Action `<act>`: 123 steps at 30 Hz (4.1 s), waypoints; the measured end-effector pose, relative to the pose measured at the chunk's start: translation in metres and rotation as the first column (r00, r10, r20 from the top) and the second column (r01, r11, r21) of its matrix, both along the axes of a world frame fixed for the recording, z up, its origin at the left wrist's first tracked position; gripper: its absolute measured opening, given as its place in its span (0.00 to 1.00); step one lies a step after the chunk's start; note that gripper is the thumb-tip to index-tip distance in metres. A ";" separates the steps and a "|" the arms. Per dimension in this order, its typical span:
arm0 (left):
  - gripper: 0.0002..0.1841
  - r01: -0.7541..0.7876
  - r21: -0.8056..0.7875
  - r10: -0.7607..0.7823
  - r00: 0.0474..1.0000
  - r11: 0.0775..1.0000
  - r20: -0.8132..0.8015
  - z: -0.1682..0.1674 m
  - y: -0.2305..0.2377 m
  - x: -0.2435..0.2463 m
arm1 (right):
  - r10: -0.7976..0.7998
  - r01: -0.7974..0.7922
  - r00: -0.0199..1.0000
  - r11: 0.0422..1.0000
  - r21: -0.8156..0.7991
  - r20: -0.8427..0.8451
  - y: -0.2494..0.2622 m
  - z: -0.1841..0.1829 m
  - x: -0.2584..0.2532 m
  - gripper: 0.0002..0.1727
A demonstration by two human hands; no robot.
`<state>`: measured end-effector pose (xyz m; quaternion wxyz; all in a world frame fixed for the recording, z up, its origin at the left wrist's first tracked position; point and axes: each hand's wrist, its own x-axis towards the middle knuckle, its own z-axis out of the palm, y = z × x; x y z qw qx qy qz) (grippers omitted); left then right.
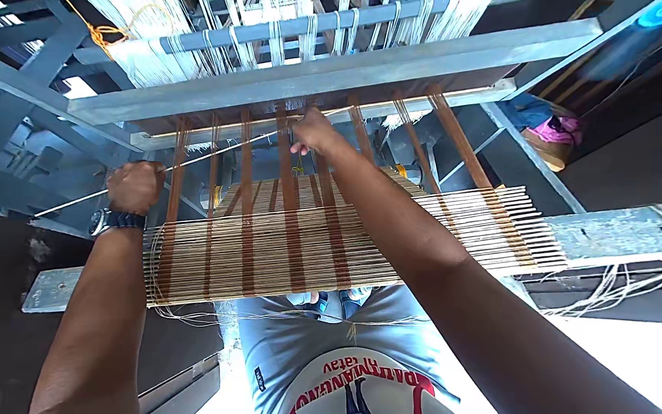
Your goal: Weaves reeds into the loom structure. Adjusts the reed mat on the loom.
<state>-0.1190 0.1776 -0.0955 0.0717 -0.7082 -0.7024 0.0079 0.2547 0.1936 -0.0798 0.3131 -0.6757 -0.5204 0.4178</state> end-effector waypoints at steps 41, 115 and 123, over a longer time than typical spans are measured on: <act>0.09 0.073 -0.001 -0.073 0.997 0.997 0.025 -0.006 -0.003 -0.005 | -0.052 0.125 0.685 0.991 -0.046 0.727 -0.026 0.013 0.044 0.18; 0.17 0.312 0.046 -0.303 0.865 0.949 0.399 -0.030 -0.098 -0.052 | -0.146 0.044 0.581 0.988 0.148 0.801 -0.209 -0.047 0.185 0.12; 0.14 0.213 0.026 -0.203 0.881 0.977 0.427 -0.027 -0.103 -0.047 | -0.050 -0.092 0.655 0.985 0.144 0.754 -0.212 -0.059 0.204 0.15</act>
